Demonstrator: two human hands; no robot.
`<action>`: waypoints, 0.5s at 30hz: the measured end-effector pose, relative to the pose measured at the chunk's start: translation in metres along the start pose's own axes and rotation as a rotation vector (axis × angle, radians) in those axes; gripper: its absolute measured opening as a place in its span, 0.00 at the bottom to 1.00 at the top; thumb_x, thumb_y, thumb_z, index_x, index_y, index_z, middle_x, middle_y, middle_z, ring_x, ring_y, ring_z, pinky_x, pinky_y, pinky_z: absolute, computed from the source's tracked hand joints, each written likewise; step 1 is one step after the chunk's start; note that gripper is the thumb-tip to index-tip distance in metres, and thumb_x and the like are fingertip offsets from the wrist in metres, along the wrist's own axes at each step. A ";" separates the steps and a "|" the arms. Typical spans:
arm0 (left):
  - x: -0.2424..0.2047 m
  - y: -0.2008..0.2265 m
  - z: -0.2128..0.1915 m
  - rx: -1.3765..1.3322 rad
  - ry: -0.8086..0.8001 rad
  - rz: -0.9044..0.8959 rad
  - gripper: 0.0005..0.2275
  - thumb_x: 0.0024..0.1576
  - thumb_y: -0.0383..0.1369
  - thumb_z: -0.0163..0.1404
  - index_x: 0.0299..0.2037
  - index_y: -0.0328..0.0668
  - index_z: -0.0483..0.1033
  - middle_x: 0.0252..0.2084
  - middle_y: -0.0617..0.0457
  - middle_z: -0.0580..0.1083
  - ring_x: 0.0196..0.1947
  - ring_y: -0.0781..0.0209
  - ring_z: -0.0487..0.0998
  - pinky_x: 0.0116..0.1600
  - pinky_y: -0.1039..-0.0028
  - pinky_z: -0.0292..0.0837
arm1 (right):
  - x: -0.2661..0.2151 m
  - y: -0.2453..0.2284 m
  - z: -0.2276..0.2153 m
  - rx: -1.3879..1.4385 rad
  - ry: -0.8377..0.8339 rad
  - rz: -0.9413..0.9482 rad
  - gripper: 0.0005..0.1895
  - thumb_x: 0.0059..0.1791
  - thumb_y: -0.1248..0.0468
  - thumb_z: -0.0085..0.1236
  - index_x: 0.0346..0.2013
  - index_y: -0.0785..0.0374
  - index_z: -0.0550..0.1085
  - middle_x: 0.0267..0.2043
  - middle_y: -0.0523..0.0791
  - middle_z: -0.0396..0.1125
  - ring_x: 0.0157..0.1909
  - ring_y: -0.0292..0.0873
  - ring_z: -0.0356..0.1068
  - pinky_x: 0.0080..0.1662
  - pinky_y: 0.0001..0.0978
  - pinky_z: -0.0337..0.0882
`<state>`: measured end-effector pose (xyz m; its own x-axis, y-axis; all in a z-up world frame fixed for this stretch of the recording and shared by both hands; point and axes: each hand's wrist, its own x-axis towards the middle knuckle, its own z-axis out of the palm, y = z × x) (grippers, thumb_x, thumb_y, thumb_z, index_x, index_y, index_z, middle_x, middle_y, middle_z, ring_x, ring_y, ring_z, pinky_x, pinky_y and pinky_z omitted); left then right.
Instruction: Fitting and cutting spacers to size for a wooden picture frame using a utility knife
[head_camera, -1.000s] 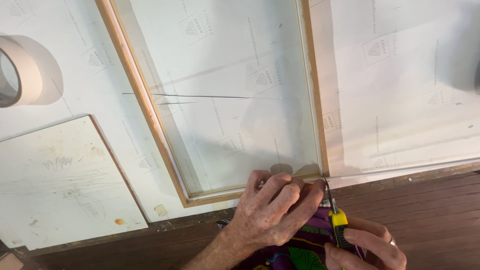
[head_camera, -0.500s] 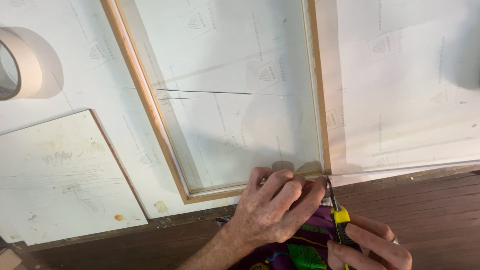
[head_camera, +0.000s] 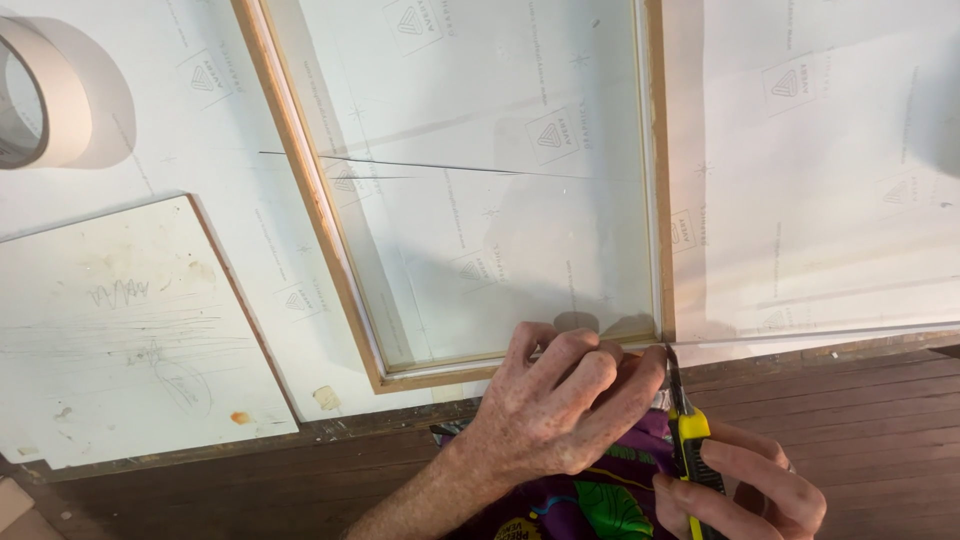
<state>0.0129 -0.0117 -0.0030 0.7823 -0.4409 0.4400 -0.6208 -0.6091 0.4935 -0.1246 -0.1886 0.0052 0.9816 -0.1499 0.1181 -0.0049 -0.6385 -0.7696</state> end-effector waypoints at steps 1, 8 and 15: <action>0.000 0.000 0.000 -0.004 0.000 -0.001 0.04 0.65 0.25 0.53 0.45 0.45 0.81 0.35 0.55 0.63 0.35 0.61 0.72 0.34 0.69 0.58 | -0.001 0.001 -0.001 0.011 -0.009 -0.004 0.13 0.46 0.70 0.68 0.36 0.48 0.75 0.56 0.43 0.61 0.56 0.47 0.75 0.51 0.22 0.82; -0.001 0.000 0.001 -0.006 -0.018 -0.008 0.04 0.66 0.26 0.54 0.46 0.47 0.81 0.36 0.55 0.64 0.36 0.61 0.72 0.33 0.68 0.57 | -0.002 0.012 -0.003 0.021 -0.023 -0.044 0.13 0.45 0.70 0.69 0.35 0.48 0.77 0.56 0.42 0.61 0.55 0.47 0.75 0.50 0.21 0.82; -0.002 0.001 0.001 -0.024 -0.031 -0.016 0.04 0.66 0.26 0.54 0.47 0.46 0.80 0.37 0.54 0.64 0.36 0.60 0.72 0.35 0.67 0.59 | -0.004 0.013 -0.002 0.038 -0.007 -0.055 0.12 0.45 0.69 0.69 0.35 0.47 0.77 0.56 0.42 0.62 0.55 0.48 0.75 0.51 0.22 0.82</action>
<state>0.0108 -0.0118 -0.0040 0.7930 -0.4521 0.4084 -0.6091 -0.6004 0.5181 -0.1287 -0.1982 -0.0041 0.9814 -0.1104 0.1568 0.0561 -0.6165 -0.7854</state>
